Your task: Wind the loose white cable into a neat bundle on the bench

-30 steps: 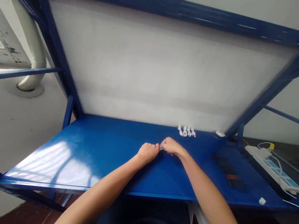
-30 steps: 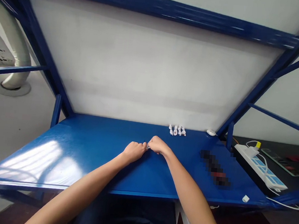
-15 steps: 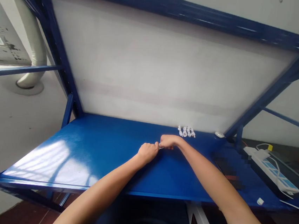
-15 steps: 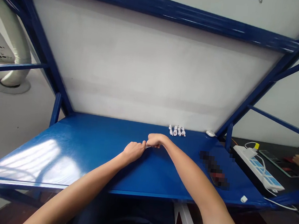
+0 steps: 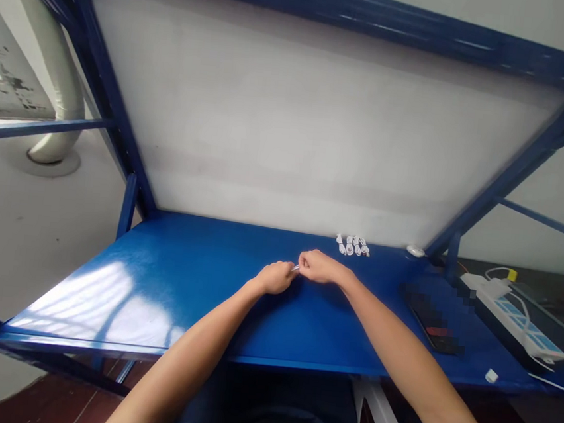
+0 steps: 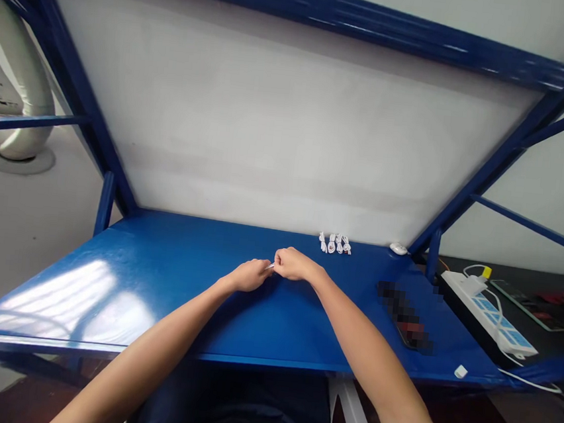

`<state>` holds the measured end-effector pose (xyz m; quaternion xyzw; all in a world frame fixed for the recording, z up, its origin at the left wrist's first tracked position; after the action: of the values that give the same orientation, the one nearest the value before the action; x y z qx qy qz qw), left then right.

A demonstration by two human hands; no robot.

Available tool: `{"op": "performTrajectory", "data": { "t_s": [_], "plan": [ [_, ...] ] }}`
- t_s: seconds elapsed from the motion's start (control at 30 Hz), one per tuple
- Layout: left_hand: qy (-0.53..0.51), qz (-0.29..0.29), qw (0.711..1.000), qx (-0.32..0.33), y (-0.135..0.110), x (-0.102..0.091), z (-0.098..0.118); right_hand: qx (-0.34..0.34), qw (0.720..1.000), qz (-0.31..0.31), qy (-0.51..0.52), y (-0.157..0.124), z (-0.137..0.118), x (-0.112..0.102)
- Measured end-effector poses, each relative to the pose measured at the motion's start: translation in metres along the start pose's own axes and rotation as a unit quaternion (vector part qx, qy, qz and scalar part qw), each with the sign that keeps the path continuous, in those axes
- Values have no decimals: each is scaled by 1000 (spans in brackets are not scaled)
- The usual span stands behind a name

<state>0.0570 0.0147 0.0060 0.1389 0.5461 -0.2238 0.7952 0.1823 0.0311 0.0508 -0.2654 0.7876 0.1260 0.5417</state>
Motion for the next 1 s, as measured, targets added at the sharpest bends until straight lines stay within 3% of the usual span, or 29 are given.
{"op": "performTrajectory", "data": {
  "t_s": [0.23, 0.4, 0.53, 0.73, 0.9, 1.0],
  "plan": [
    [-169, 31, 984, 48, 4, -3, -7, -34, 992, 101, 74, -6, 6, 8],
    [-279, 39, 958, 58, 5, -3, -5, -56, 984, 127, 114, -11, 9, 11],
    [-357, 21, 934, 17, 5, 0, -5, -80, 980, 141, 114, -15, 7, 14],
    [-460, -9, 882, -103, 6, 12, -6, -122, 976, 174, 50, -20, 7, 19],
    [-539, -50, 832, -121, 6, 18, -1, -149, 969, 195, -8, -22, 6, 26],
    [-555, -53, 820, -132, 6, 17, 0, -153, 965, 213, -20, -23, 5, 31]
  ]
}}
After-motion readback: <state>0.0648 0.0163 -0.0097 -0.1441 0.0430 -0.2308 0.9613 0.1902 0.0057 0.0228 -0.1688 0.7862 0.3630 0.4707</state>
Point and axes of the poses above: each hand's wrist, its own y-axis towards the middle knuckle, its own x-axis out of the palm, z = x × y, the point moved 4 cm from there along y, towards the middle knuckle
